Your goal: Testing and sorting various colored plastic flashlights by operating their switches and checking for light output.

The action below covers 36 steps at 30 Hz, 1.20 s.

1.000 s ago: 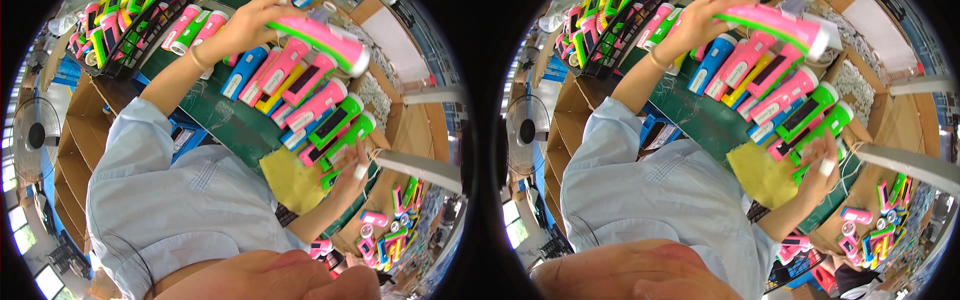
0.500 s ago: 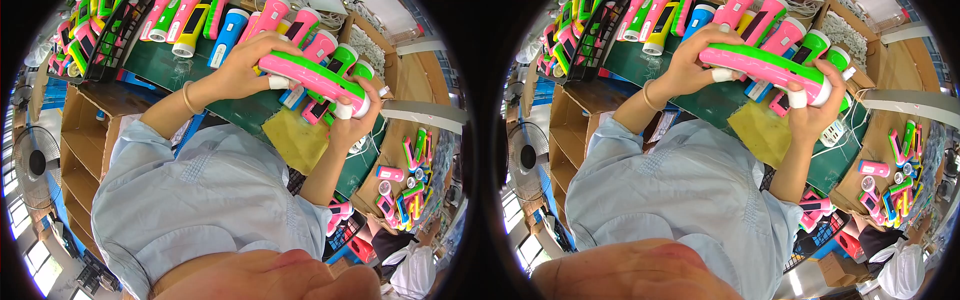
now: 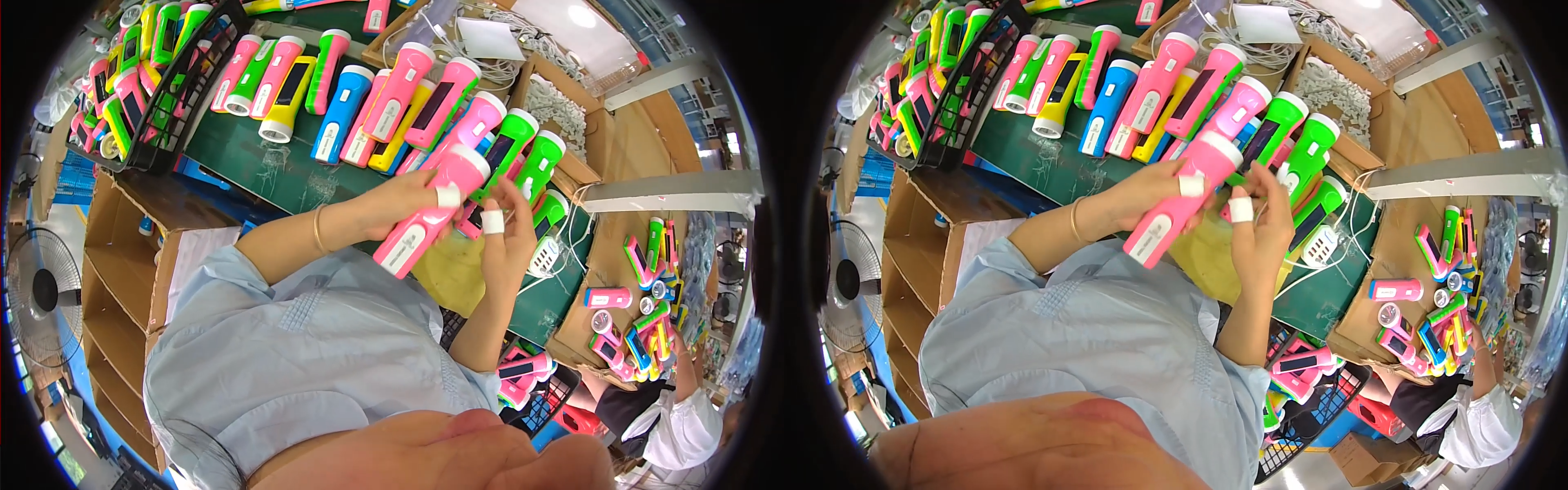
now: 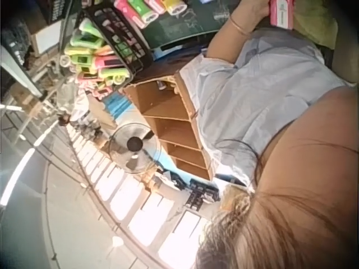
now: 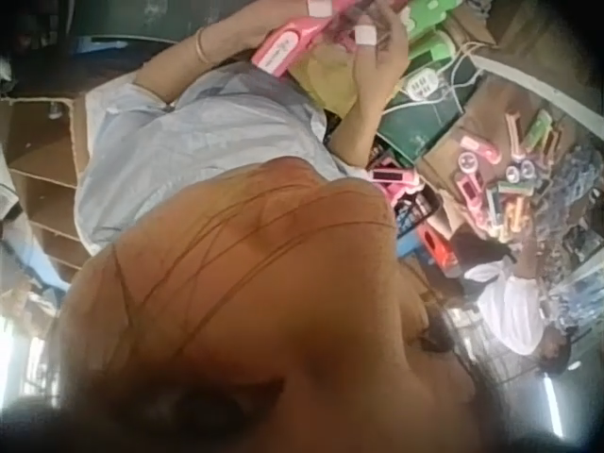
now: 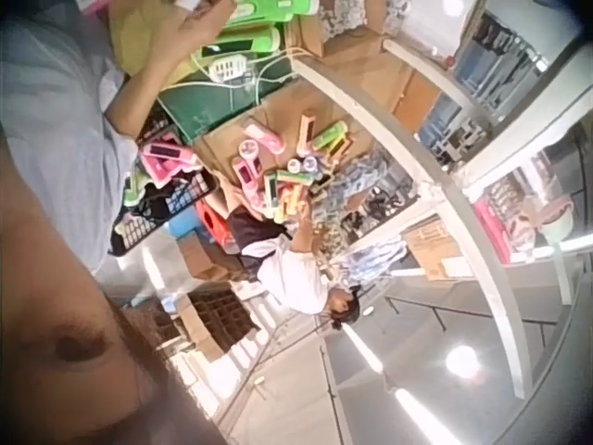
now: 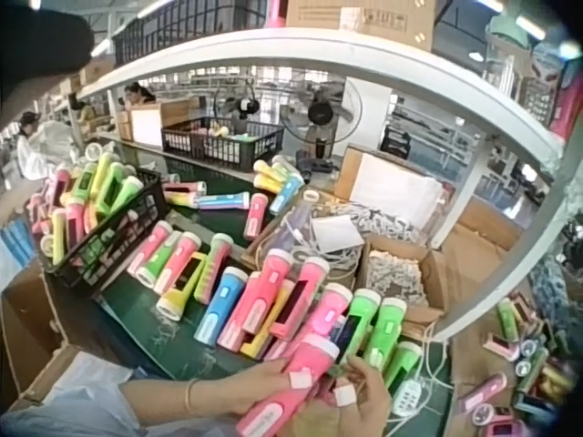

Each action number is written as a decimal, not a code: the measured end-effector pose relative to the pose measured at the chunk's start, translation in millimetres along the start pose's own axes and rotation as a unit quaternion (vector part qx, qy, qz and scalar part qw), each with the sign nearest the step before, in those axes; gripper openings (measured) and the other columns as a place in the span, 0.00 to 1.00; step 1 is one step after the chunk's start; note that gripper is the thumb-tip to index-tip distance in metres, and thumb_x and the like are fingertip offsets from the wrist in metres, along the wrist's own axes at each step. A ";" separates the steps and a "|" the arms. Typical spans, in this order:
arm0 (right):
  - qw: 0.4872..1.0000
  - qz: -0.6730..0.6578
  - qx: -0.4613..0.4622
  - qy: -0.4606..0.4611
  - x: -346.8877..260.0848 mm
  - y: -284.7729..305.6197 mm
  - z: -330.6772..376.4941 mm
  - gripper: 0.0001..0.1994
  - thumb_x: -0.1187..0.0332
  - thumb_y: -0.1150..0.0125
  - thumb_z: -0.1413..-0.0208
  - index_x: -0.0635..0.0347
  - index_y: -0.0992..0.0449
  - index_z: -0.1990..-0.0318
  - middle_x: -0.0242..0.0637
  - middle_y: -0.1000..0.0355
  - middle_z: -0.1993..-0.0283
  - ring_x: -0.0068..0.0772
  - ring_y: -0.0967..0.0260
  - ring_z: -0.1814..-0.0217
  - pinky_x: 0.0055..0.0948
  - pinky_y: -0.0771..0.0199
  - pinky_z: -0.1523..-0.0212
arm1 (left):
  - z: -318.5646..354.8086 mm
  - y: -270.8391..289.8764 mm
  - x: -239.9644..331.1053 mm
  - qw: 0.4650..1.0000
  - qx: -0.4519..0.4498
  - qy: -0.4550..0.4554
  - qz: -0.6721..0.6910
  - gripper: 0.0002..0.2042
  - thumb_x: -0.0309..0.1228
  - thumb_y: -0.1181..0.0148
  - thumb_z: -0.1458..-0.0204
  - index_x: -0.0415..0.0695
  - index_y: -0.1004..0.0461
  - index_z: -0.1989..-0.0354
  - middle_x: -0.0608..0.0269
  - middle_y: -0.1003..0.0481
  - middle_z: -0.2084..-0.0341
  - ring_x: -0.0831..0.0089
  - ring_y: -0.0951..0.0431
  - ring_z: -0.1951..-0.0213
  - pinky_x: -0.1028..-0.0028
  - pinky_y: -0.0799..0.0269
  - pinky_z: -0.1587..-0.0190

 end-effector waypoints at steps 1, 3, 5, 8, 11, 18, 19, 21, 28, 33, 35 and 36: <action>0.993 -0.069 -0.036 -0.087 6.2 5.0 7.3 0.15 0.71 0.46 0.46 0.66 0.32 0.52 0.34 0.32 0.62 0.22 0.36 0.60 0.20 0.36 0.59 | -2.5 -2.7 5.1 0.999 0.004 -0.009 0.031 0.15 0.36 0.45 0.49 0.41 0.37 0.58 0.61 0.29 0.72 0.72 0.26 0.76 0.73 0.27 0.74; 0.991 -0.063 -0.039 -0.108 13.6 3.9 19.7 0.13 0.75 0.46 0.47 0.66 0.31 0.54 0.31 0.33 0.64 0.20 0.37 0.62 0.18 0.37 0.60 | -12.9 -3.8 11.3 0.998 0.002 -0.016 0.065 0.14 0.38 0.47 0.48 0.40 0.36 0.61 0.59 0.29 0.74 0.70 0.26 0.77 0.73 0.27 0.75; 0.991 -0.055 -0.052 -0.113 22.7 2.1 31.1 0.12 0.74 0.47 0.46 0.67 0.31 0.54 0.31 0.33 0.64 0.19 0.38 0.63 0.17 0.37 0.61 | -21.5 -1.3 10.2 0.996 -0.008 0.011 0.093 0.15 0.40 0.48 0.47 0.40 0.36 0.61 0.58 0.29 0.74 0.70 0.26 0.78 0.72 0.28 0.75; 0.984 -0.073 -0.052 -0.156 31.4 4.5 40.2 0.11 0.73 0.48 0.45 0.66 0.30 0.55 0.30 0.33 0.66 0.17 0.38 0.64 0.16 0.38 0.62 | -25.8 -8.9 10.3 0.992 0.002 0.025 0.124 0.16 0.41 0.52 0.46 0.38 0.35 0.63 0.57 0.30 0.76 0.68 0.26 0.79 0.70 0.28 0.75; 0.977 -0.084 -0.010 -0.198 32.5 12.9 44.8 0.11 0.67 0.50 0.43 0.64 0.27 0.59 0.22 0.37 0.76 0.11 0.45 0.77 0.13 0.48 0.77 | -30.3 -5.8 9.1 0.995 0.048 0.014 0.081 0.14 0.38 0.48 0.50 0.41 0.34 0.61 0.59 0.30 0.76 0.69 0.28 0.79 0.71 0.30 0.74; 0.997 0.011 -0.007 -0.079 19.0 26.1 -27.7 0.19 0.55 0.51 0.44 0.66 0.27 0.62 0.29 0.33 0.75 0.17 0.41 0.75 0.19 0.42 0.76 | -18.6 -27.3 11.7 0.934 0.048 -0.047 -0.352 0.22 0.36 0.39 0.58 0.34 0.38 0.60 0.58 0.29 0.75 0.71 0.26 0.78 0.73 0.30 0.76; 0.996 0.057 -0.045 -0.055 12.5 22.3 -38.8 0.19 0.55 0.49 0.45 0.66 0.26 0.63 0.30 0.32 0.74 0.18 0.40 0.74 0.20 0.41 0.75 | -13.9 -32.1 10.9 0.907 0.039 -0.049 -0.417 0.24 0.36 0.38 0.60 0.33 0.39 0.59 0.56 0.29 0.75 0.70 0.26 0.77 0.73 0.30 0.75; 0.977 0.140 -0.140 -0.080 3.0 15.2 -52.7 0.16 0.59 0.46 0.47 0.66 0.26 0.65 0.31 0.31 0.73 0.18 0.40 0.73 0.19 0.41 0.74 | -15.7 -26.2 -0.4 0.876 0.031 -0.086 -0.473 0.25 0.35 0.38 0.62 0.31 0.40 0.60 0.54 0.29 0.75 0.69 0.25 0.77 0.72 0.30 0.73; 0.970 -0.077 -0.229 0.041 16.1 -1.6 -39.0 0.10 0.65 0.47 0.52 0.65 0.29 0.72 0.28 0.34 0.76 0.17 0.40 0.75 0.18 0.41 0.74 | 2.6 -28.7 -1.7 0.921 0.000 -0.025 -0.388 0.22 0.29 0.38 0.64 0.33 0.39 0.61 0.55 0.30 0.77 0.70 0.25 0.76 0.72 0.30 0.72; 0.973 -0.096 -0.208 0.031 2.4 -1.0 -36.0 0.11 0.64 0.48 0.53 0.65 0.29 0.74 0.30 0.35 0.77 0.18 0.41 0.76 0.18 0.42 0.74 | 8.5 -34.2 -3.4 0.938 -0.028 -0.003 -0.345 0.22 0.27 0.39 0.64 0.32 0.39 0.61 0.53 0.30 0.77 0.67 0.25 0.74 0.71 0.30 0.73; 0.981 -0.005 -0.196 0.001 4.9 -2.7 -40.5 0.09 0.66 0.47 0.54 0.65 0.30 0.75 0.29 0.37 0.81 0.17 0.42 0.79 0.20 0.45 0.78 | 0.9 -25.9 -5.5 0.900 0.002 -0.009 -0.435 0.25 0.28 0.40 0.64 0.32 0.42 0.57 0.53 0.29 0.78 0.66 0.25 0.75 0.71 0.30 0.73; 0.976 0.055 -0.208 -0.030 8.4 -2.1 -41.4 0.08 0.68 0.47 0.55 0.65 0.31 0.76 0.29 0.38 0.83 0.17 0.43 0.80 0.20 0.46 0.79 | -2.3 -21.9 -7.1 0.852 0.031 -0.016 -0.522 0.28 0.28 0.40 0.63 0.31 0.44 0.53 0.52 0.29 0.80 0.64 0.25 0.76 0.71 0.30 0.73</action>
Point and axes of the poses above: each hand's wrist, its own z-axis away from the middle knuckle, its own y-axis out of the back of the hand, x = y × z, the point moved 3 cm from there along -z, towards the middle knuckle
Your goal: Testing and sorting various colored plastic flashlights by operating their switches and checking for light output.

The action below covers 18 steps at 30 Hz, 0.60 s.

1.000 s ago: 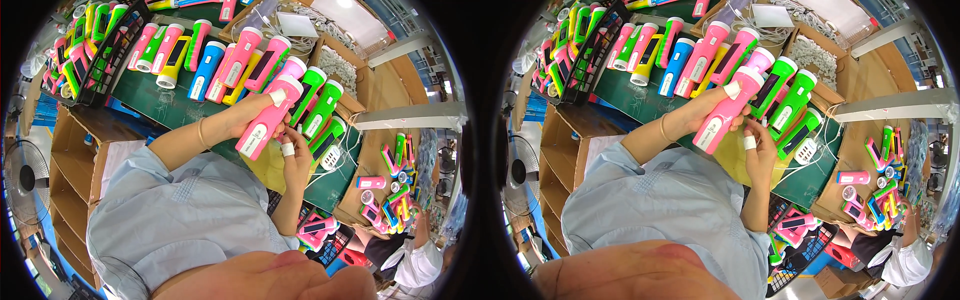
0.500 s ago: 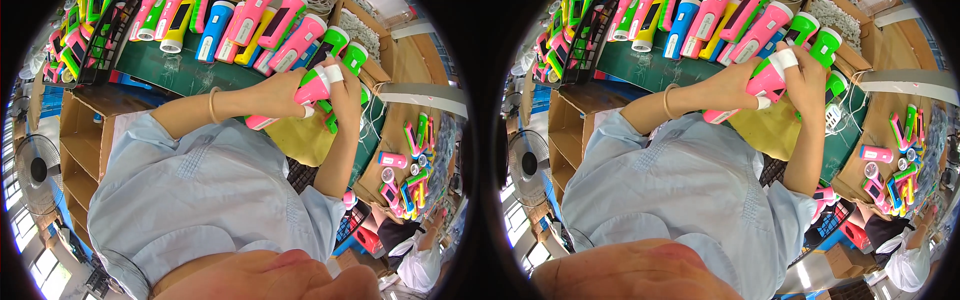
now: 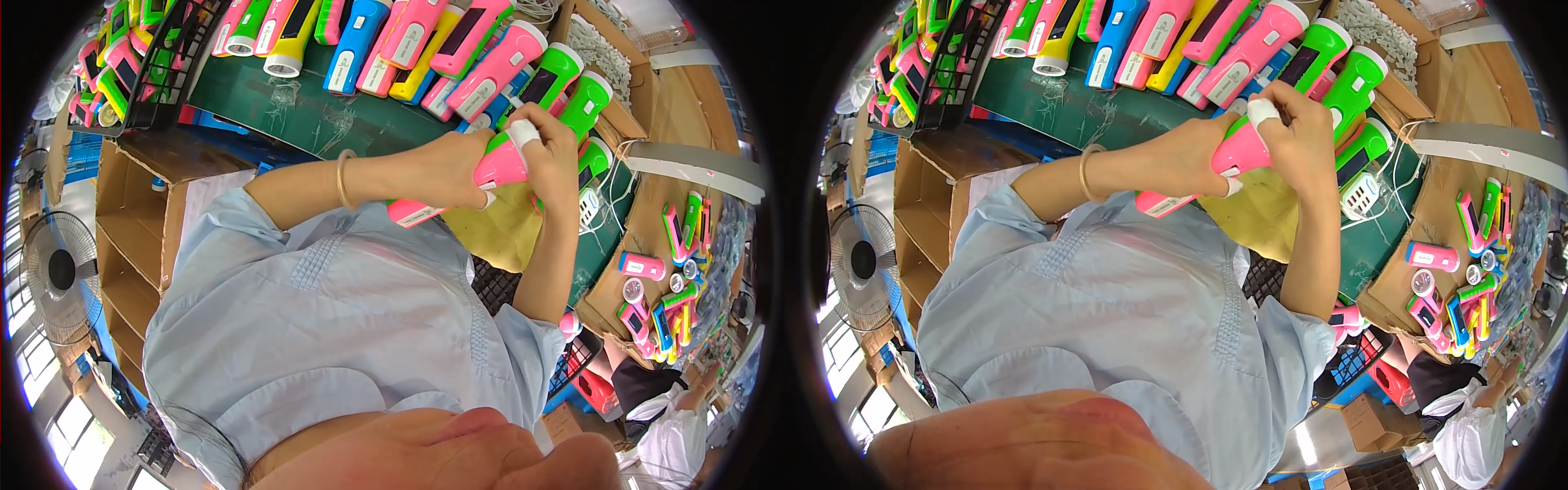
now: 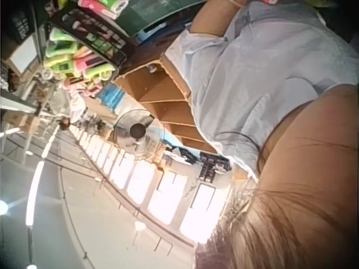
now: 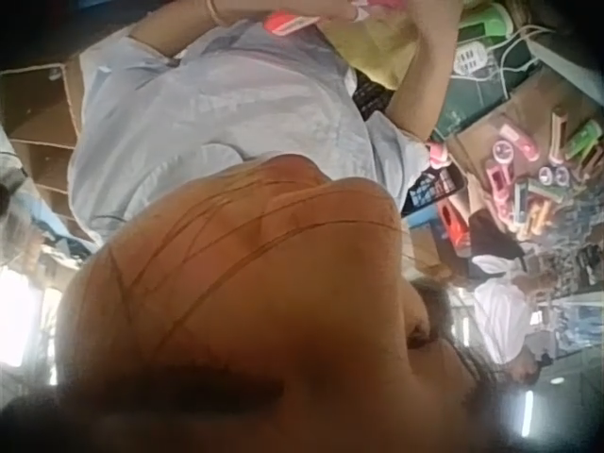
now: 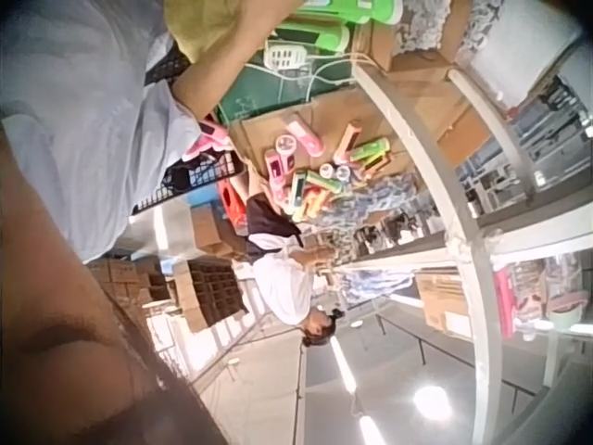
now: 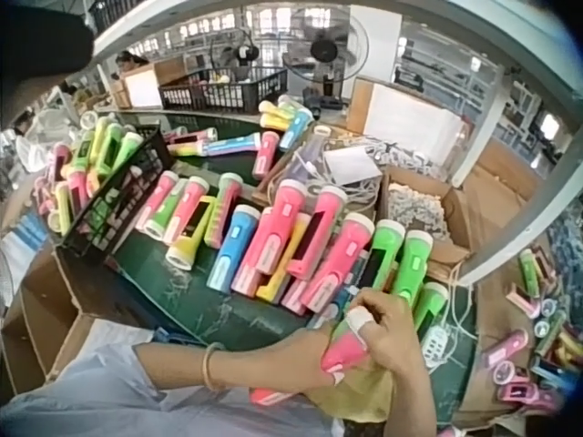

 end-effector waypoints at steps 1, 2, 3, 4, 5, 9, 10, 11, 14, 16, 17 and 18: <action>0.998 0.053 -0.013 -0.040 2.8 -0.7 -0.6 0.08 0.69 0.47 0.55 0.65 0.32 0.77 0.29 0.40 0.85 0.17 0.44 0.81 0.21 0.47 0.80 | 0.1 -2.6 -3.2 1.000 0.001 0.000 -0.001 0.28 0.28 0.40 0.63 0.31 0.44 0.53 0.52 0.29 0.80 0.64 0.25 0.76 0.71 0.30 0.73; 0.996 0.072 -0.020 -0.047 0.9 -0.6 -1.5 0.09 0.68 0.47 0.55 0.66 0.31 0.76 0.33 0.39 0.86 0.20 0.43 0.82 0.24 0.46 0.80 | 0.7 -4.6 -5.0 0.999 0.018 -0.012 -0.033 0.30 0.29 0.41 0.63 0.30 0.46 0.51 0.50 0.29 0.80 0.62 0.25 0.75 0.71 0.30 0.72; 0.996 0.072 -0.019 -0.044 0.4 -1.0 -2.7 0.09 0.68 0.47 0.55 0.66 0.31 0.76 0.33 0.39 0.86 0.20 0.43 0.82 0.24 0.46 0.80 | 1.4 -4.7 -4.5 0.997 0.035 -0.026 -0.065 0.32 0.29 0.41 0.63 0.29 0.48 0.50 0.48 0.29 0.80 0.60 0.25 0.74 0.70 0.29 0.71; 0.993 0.102 -0.037 -0.055 1.4 -0.4 -3.3 0.10 0.67 0.46 0.54 0.66 0.30 0.75 0.35 0.38 0.85 0.23 0.42 0.82 0.26 0.45 0.79 | 1.0 -3.8 -2.3 0.997 0.036 -0.030 -0.067 0.32 0.29 0.41 0.63 0.29 0.48 0.50 0.48 0.29 0.80 0.60 0.25 0.74 0.70 0.29 0.71; 0.988 0.131 -0.054 -0.064 2.4 0.1 -3.5 0.10 0.66 0.46 0.54 0.66 0.29 0.75 0.37 0.36 0.85 0.25 0.40 0.81 0.27 0.43 0.78 | 1.5 -2.2 -1.6 0.997 0.024 -0.006 -0.070 0.32 0.29 0.41 0.63 0.29 0.47 0.49 0.50 0.29 0.79 0.61 0.25 0.74 0.70 0.30 0.71; 0.969 0.069 0.232 0.040 6.8 10.3 12.9 0.12 0.65 0.49 0.46 0.65 0.26 0.64 0.36 0.29 0.74 0.23 0.37 0.77 0.24 0.40 0.76 | -7.6 6.2 1.2 0.947 -0.015 -0.036 0.318 0.18 0.32 0.41 0.57 0.35 0.37 0.61 0.61 0.30 0.77 0.72 0.27 0.77 0.74 0.30 0.75; 0.970 -0.014 0.242 -0.014 10.8 13.5 21.7 0.11 0.66 0.49 0.46 0.65 0.26 0.63 0.33 0.30 0.74 0.19 0.38 0.77 0.21 0.41 0.77 | -9.7 11.9 -1.9 0.924 -0.022 -0.012 0.381 0.15 0.32 0.42 0.55 0.37 0.36 0.62 0.62 0.30 0.77 0.74 0.27 0.77 0.75 0.30 0.76; 0.961 -0.095 0.249 -0.068 9.5 16.8 34.8 0.11 0.67 0.49 0.45 0.64 0.26 0.62 0.30 0.31 0.74 0.16 0.40 0.77 0.17 0.43 0.78 | -13.4 17.5 -3.3 0.896 -0.033 0.011 0.442 0.13 0.32 0.43 0.53 0.38 0.35 0.64 0.63 0.30 0.76 0.76 0.27 0.78 0.76 0.30 0.77; 0.958 -0.166 0.215 -0.089 13.8 2.3 63.1 0.10 0.68 0.50 0.45 0.64 0.26 0.61 0.25 0.35 0.76 0.12 0.45 0.78 0.13 0.49 0.80 | -19.8 20.1 5.4 0.866 -0.023 0.008 0.499 0.11 0.32 0.44 0.52 0.40 0.35 0.64 0.61 0.30 0.76 0.73 0.27 0.79 0.76 0.30 0.79; 0.967 -0.110 0.205 -0.107 20.5 -10.5 72.9 0.08 0.71 0.50 0.45 0.63 0.27 0.60 0.25 0.36 0.76 0.12 0.45 0.79 0.13 0.49 0.80 | -22.8 21.2 8.1 0.856 -0.020 0.004 0.517 0.11 0.32 0.44 0.52 0.40 0.35 0.65 0.61 0.30 0.76 0.72 0.27 0.80 0.75 0.29 0.80; 0.966 -0.130 0.196 -0.106 20.1 -15.6 75.8 0.08 0.71 0.50 0.45 0.63 0.27 0.60 0.25 0.36 0.76 0.12 0.45 0.79 0.13 0.48 0.79 | -23.9 20.6 7.8 0.846 -0.021 0.029 0.532 0.12 0.34 0.45 0.51 0.41 0.35 0.64 0.61 0.30 0.76 0.72 0.27 0.79 0.75 0.30 0.78; 0.960 -0.151 0.194 -0.132 18.7 -18.0 78.7 0.09 0.70 0.50 0.44 0.63 0.27 0.60 0.25 0.36 0.76 0.12 0.45 0.78 0.13 0.48 0.79 | -24.6 19.7 7.3 0.835 -0.023 0.054 0.548 0.12 0.36 0.45 0.50 0.41 0.36 0.63 0.61 0.30 0.76 0.71 0.28 0.79 0.74 0.31 0.75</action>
Point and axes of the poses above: each hand's wrist, its own z-axis away from the middle knuckle, its own y-axis out of the back of the hand, x = y × z, the point moved 3 cm from there along -z, towards the middle knuckle
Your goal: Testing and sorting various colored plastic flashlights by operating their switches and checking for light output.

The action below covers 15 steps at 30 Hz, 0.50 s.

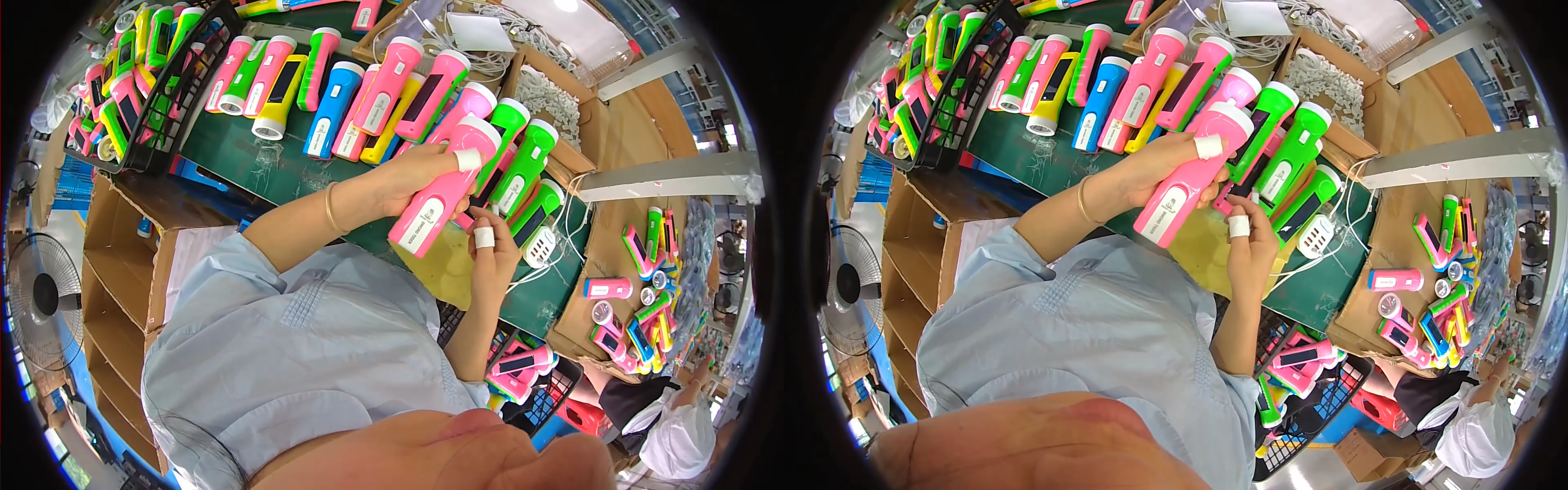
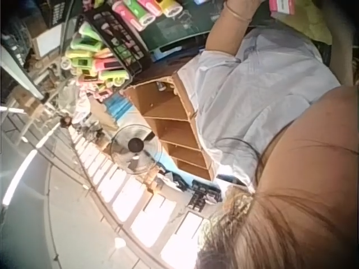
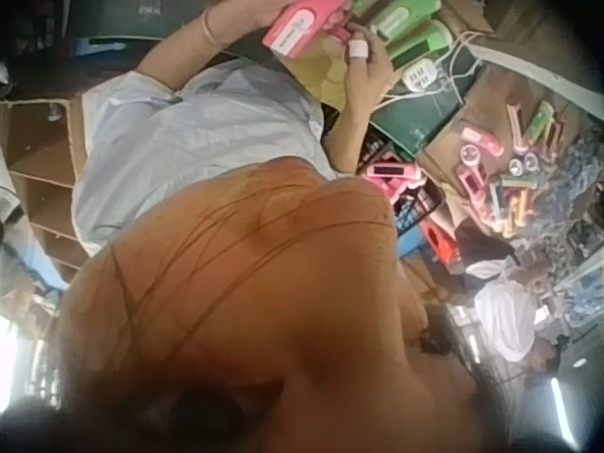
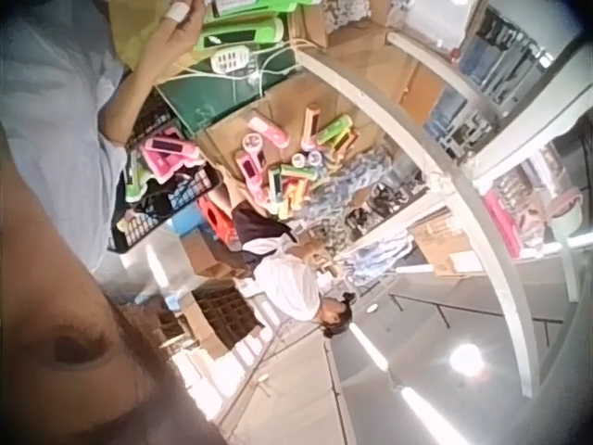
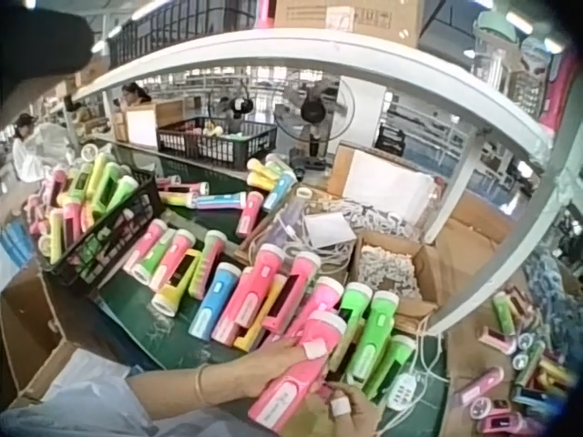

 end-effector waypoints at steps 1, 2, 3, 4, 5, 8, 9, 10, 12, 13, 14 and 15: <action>1.000 0.001 0.002 0.002 1.4 -0.8 1.2 0.09 0.70 0.50 0.44 0.63 0.27 0.60 0.25 0.36 0.76 0.12 0.45 0.78 0.13 0.48 0.79 | -1.3 -0.3 0.2 1.000 -0.003 -0.001 -0.001 0.12 0.36 0.45 0.50 0.41 0.36 0.63 0.61 0.30 0.76 0.71 0.28 0.79 0.74 0.31 0.75; 1.000 -0.010 0.011 0.006 5.1 -0.7 2.3 0.09 0.70 0.51 0.44 0.64 0.27 0.60 0.25 0.36 0.77 0.12 0.46 0.80 0.13 0.51 0.80 | -1.8 0.1 -0.7 1.000 0.000 0.011 0.021 0.12 0.36 0.46 0.50 0.41 0.36 0.64 0.61 0.30 0.76 0.71 0.28 0.79 0.73 0.31 0.75; 1.000 -0.021 0.020 0.011 9.5 0.7 3.5 0.10 0.70 0.52 0.43 0.65 0.27 0.60 0.26 0.36 0.77 0.11 0.47 0.81 0.12 0.53 0.82 | -1.9 0.5 -2.1 0.999 0.002 0.024 0.044 0.12 0.37 0.47 0.50 0.41 0.35 0.64 0.60 0.30 0.76 0.71 0.28 0.79 0.72 0.30 0.75; 1.000 0.002 0.012 0.019 11.5 0.5 4.0 0.11 0.69 0.54 0.43 0.64 0.28 0.58 0.25 0.39 0.79 0.10 0.50 0.82 0.12 0.55 0.83 | -1.4 1.2 -3.4 0.999 0.020 0.018 0.039 0.11 0.36 0.49 0.49 0.42 0.35 0.64 0.60 0.30 0.77 0.70 0.28 0.79 0.72 0.30 0.75; 1.000 0.003 0.012 0.022 11.0 1.3 5.3 0.11 0.69 0.54 0.43 0.64 0.28 0.58 0.25 0.39 0.79 0.10 0.50 0.82 0.12 0.55 0.83 | -1.9 2.4 -4.4 0.999 0.018 0.016 0.039 0.11 0.36 0.49 0.49 0.42 0.35 0.64 0.60 0.30 0.77 0.70 0.28 0.79 0.72 0.30 0.75; 0.998 -0.044 0.001 0.053 5.6 0.3 9.8 0.14 0.69 0.57 0.41 0.62 0.35 0.50 0.22 0.47 0.82 0.10 0.55 0.84 0.13 0.59 0.84 | -4.6 3.7 -2.7 0.998 0.044 -0.033 -0.017 0.13 0.34 0.50 0.49 0.41 0.37 0.58 0.60 0.30 0.75 0.69 0.27 0.77 0.71 0.29 0.73; 0.998 -0.046 0.003 0.051 2.0 0.5 11.2 0.14 0.69 0.57 0.41 0.62 0.35 0.50 0.22 0.47 0.82 0.10 0.55 0.84 0.13 0.59 0.84 | -4.8 0.8 -0.9 0.995 0.042 -0.055 -0.066 0.15 0.33 0.50 0.49 0.41 0.39 0.55 0.59 0.30 0.73 0.68 0.26 0.75 0.70 0.28 0.70; 0.998 -0.060 0.022 0.029 -3.7 -0.7 11.6 0.14 0.71 0.58 0.42 0.62 0.35 0.50 0.22 0.45 0.81 0.10 0.54 0.83 0.12 0.57 0.83 | -3.2 0.5 2.4 0.989 0.041 -0.081 -0.113 0.18 0.31 0.50 0.49 0.40 0.41 0.51 0.59 0.30 0.70 0.67 0.26 0.72 0.70 0.27 0.67; 0.996 -0.082 0.020 0.002 -1.8 0.7 10.6 0.13 0.72 0.58 0.42 0.62 0.34 0.51 0.24 0.42 0.80 0.11 0.52 0.82 0.12 0.55 0.83 | -0.6 -0.9 15.5 0.962 -0.029 -0.154 -0.222 0.25 0.31 0.47 0.50 0.40 0.47 0.45 0.57 0.33 0.59 0.68 0.27 0.61 0.70 0.31 0.56; 0.995 -0.100 0.009 -0.004 6.1 3.8 6.6 0.12 0.72 0.57 0.42 0.62 0.34 0.51 0.25 0.40 0.78 0.11 0.50 0.81 0.12 0.53 0.83 | 2.0 -4.3 24.8 0.930 -0.030 -0.203 -0.305 0.27 0.31 0.46 0.50 0.40 0.48 0.43 0.56 0.35 0.55 0.68 0.29 0.57 0.70 0.33 0.53; 0.993 -0.118 -0.004 -0.013 11.4 5.0 3.6 0.12 0.72 0.56 0.42 0.63 0.34 0.52 0.27 0.38 0.77 0.12 0.48 0.81 0.12 0.51 0.82 | 4.4 -7.2 36.1 0.867 0.000 -0.285 -0.409 0.32 0.34 0.42 0.53 0.39 0.51 0.41 0.54 0.37 0.52 0.67 0.33 0.51 0.71 0.37 0.49; 0.993 -0.118 0.010 0.000 11.7 6.2 -2.5 0.11 0.72 0.53 0.43 0.64 0.33 0.54 0.30 0.35 0.73 0.13 0.45 0.79 0.12 0.47 0.81 | -2.1 0.9 44.9 0.779 0.082 -0.358 -0.507 0.37 0.37 0.37 0.57 0.37 0.52 0.43 0.52 0.37 0.53 0.65 0.36 0.48 0.70 0.40 0.48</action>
Point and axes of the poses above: each hand's wrist, its own z-axis away from the middle knuckle, its own y-axis out of the back of the hand, x = y × z, the point moved 3 cm from there along -z, towards the middle knuckle
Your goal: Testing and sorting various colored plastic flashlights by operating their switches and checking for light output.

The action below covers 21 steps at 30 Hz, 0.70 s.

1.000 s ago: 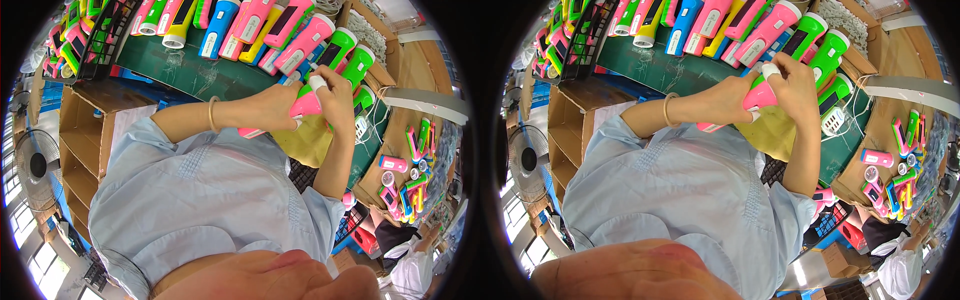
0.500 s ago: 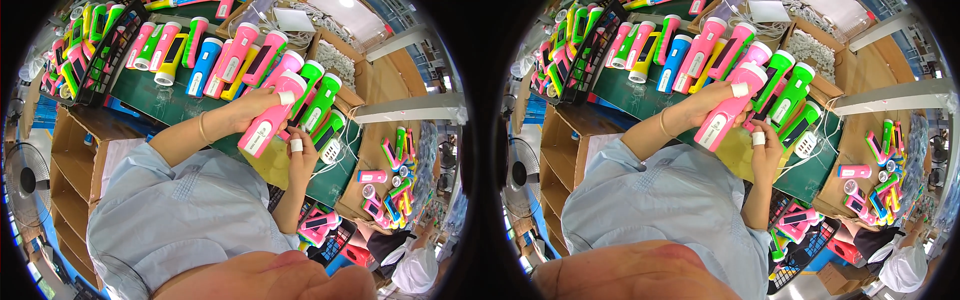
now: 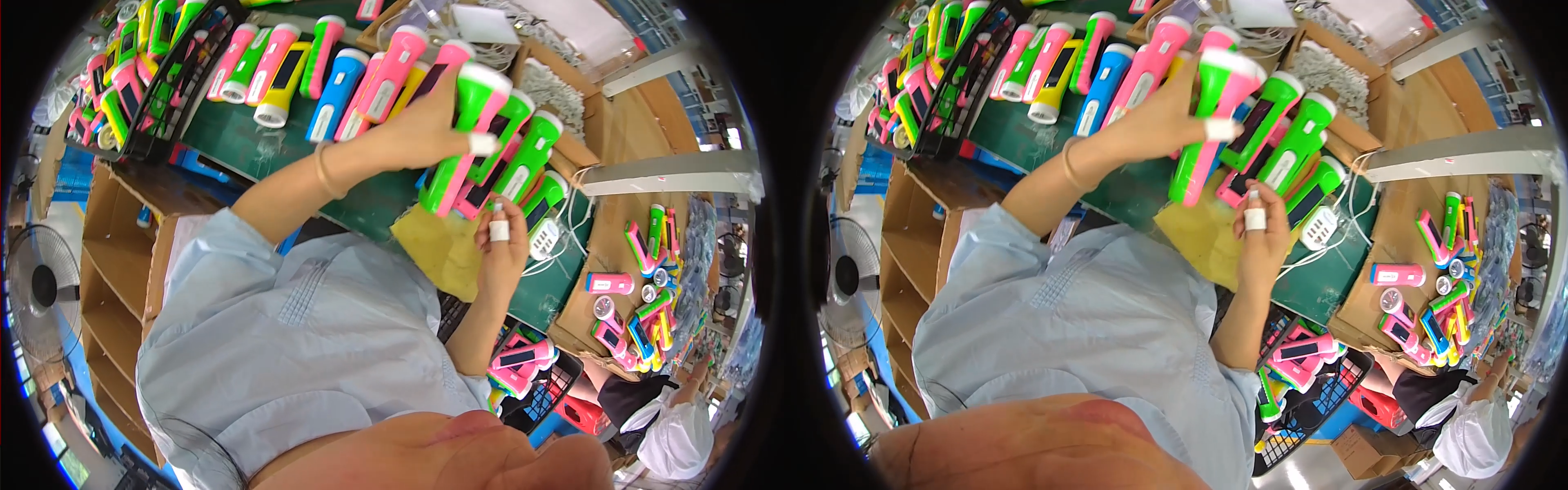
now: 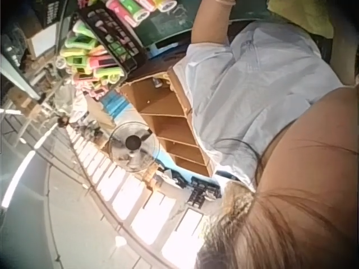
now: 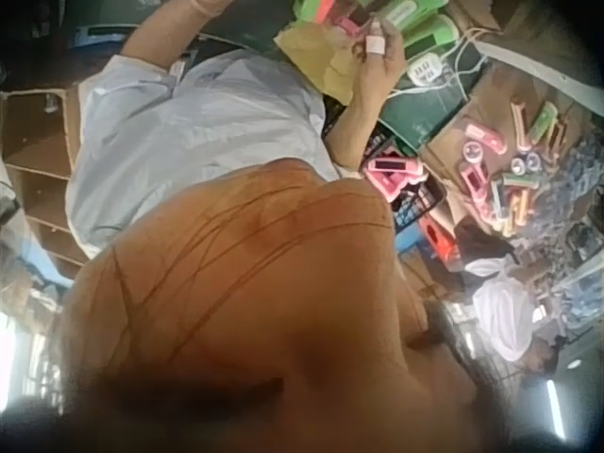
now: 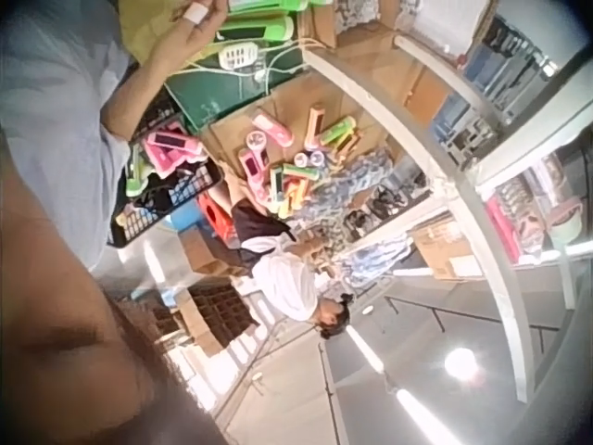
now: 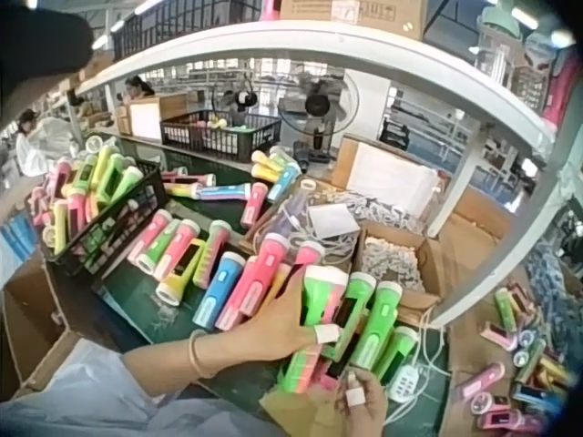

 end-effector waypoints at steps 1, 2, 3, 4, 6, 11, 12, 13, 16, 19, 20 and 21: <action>1.000 -0.008 -0.011 0.004 1.1 0.0 -5.6 0.10 0.72 0.51 0.44 0.65 0.31 0.56 0.30 0.34 0.70 0.14 0.43 0.77 0.13 0.45 0.79 | -7.8 8.2 -4.9 0.993 0.089 -0.021 -0.071 0.46 0.43 0.32 0.65 0.29 0.55 0.45 0.41 0.36 0.56 0.54 0.31 0.53 0.66 0.35 0.52; 1.000 -0.030 -0.007 0.007 -5.9 -1.7 -8.0 0.10 0.72 0.49 0.45 0.65 0.30 0.57 0.30 0.34 0.70 0.14 0.43 0.77 0.13 0.45 0.78 | -15.4 12.6 3.2 0.982 0.132 -0.046 -0.128 0.46 0.44 0.32 0.67 0.29 0.54 0.46 0.39 0.35 0.58 0.50 0.29 0.57 0.64 0.33 0.55; 0.999 -0.038 -0.002 0.005 -11.2 -5.4 -10.9 0.11 0.71 0.48 0.45 0.66 0.29 0.56 0.30 0.33 0.70 0.13 0.44 0.77 0.13 0.46 0.78 | -22.6 17.4 9.3 0.976 0.149 -0.020 -0.160 0.44 0.44 0.32 0.67 0.30 0.52 0.48 0.39 0.34 0.60 0.49 0.28 0.59 0.63 0.32 0.57; 0.998 -0.066 0.009 0.019 -13.8 -6.8 -15.4 0.11 0.72 0.46 0.47 0.66 0.28 0.57 0.31 0.32 0.70 0.13 0.44 0.77 0.13 0.46 0.78 | -23.6 17.8 15.4 0.956 0.176 0.029 -0.234 0.43 0.45 0.32 0.66 0.30 0.51 0.50 0.42 0.32 0.62 0.52 0.27 0.61 0.63 0.31 0.60; 0.999 -0.041 0.000 0.019 -16.3 -7.1 -23.5 0.11 0.74 0.44 0.49 0.66 0.27 0.57 0.32 0.30 0.69 0.14 0.41 0.76 0.12 0.44 0.77 | -34.6 19.9 16.4 0.948 0.241 0.081 -0.191 0.16 0.30 0.38 0.61 0.33 0.32 0.66 0.44 0.35 0.63 0.49 0.31 0.62 0.60 0.32 0.61; 0.997 0.035 -0.018 0.060 -30.5 -18.2 -31.7 0.07 0.74 0.39 0.53 0.64 0.25 0.65 0.30 0.29 0.71 0.16 0.36 0.72 0.15 0.37 0.73 | -30.8 8.2 -14.7 0.907 -0.049 0.145 0.393 0.22 0.38 0.43 0.51 0.34 0.36 0.54 0.55 0.29 0.64 0.70 0.27 0.63 0.71 0.30 0.60; 0.992 0.081 -0.008 0.099 -33.4 -25.4 -32.0 0.06 0.74 0.38 0.53 0.61 0.24 0.66 0.29 0.28 0.70 0.16 0.36 0.72 0.16 0.37 0.72 | -22.3 5.9 -19.4 0.849 -0.091 0.204 0.479 0.18 0.34 0.48 0.47 0.35 0.36 0.53 0.56 0.29 0.63 0.68 0.27 0.61 0.69 0.31 0.56; 0.975 0.148 -0.014 0.163 -37.7 -31.2 -32.0 0.05 0.75 0.38 0.54 0.60 0.24 0.67 0.27 0.29 0.71 0.16 0.36 0.72 0.17 0.36 0.72 | -14.3 -0.5 -20.1 0.830 -0.079 0.208 0.511 0.18 0.35 0.51 0.46 0.35 0.36 0.52 0.55 0.29 0.62 0.67 0.27 0.61 0.67 0.30 0.55; 0.894 0.326 -0.027 0.305 -50.3 -47.9 -23.7 0.08 0.81 0.41 0.62 0.63 0.26 0.70 0.42 0.32 0.73 0.38 0.33 0.70 0.29 0.33 0.70 | 5.4 -8.5 -19.7 0.835 -0.039 0.247 0.490 0.20 0.41 0.53 0.44 0.38 0.37 0.50 0.56 0.29 0.60 0.69 0.27 0.59 0.69 0.30 0.56; 0.812 0.394 -0.030 0.429 -57.0 -55.4 -15.5 0.06 0.80 0.41 0.60 0.63 0.28 0.71 0.41 0.34 0.72 0.41 0.35 0.69 0.34 0.34 0.69 | 12.8 -12.9 -10.0 0.895 -0.025 0.259 0.363 0.19 0.41 0.46 0.48 0.39 0.35 0.55 0.64 0.31 0.68 0.77 0.30 0.66 0.75 0.31 0.63; 0.813 0.405 -0.071 0.413 -58.0 -52.6 -16.9 0.05 0.79 0.41 0.60 0.64 0.28 0.72 0.41 0.34 0.73 0.41 0.35 0.70 0.33 0.34 0.69 | 13.5 -15.5 -8.7 0.904 -0.022 0.254 0.344 0.19 0.41 0.45 0.48 0.40 0.36 0.55 0.64 0.31 0.68 0.77 0.30 0.66 0.75 0.31 0.64; 0.813 0.414 -0.112 0.394 -58.2 -49.6 -18.8 0.05 0.79 0.41 0.59 0.64 0.28 0.72 0.41 0.34 0.74 0.41 0.36 0.71 0.32 0.34 0.69 | 14.1 -19.8 -7.7 0.912 -0.019 0.250 0.324 0.19 0.41 0.45 0.48 0.40 0.36 0.56 0.65 0.32 0.68 0.77 0.30 0.67 0.76 0.31 0.66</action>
Point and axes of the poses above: each hand's wrist, its own z-axis away from the middle knuckle, its own y-axis out of the back of the hand, x = y × z, the point moved 3 cm from there along -z, towards the middle knuckle
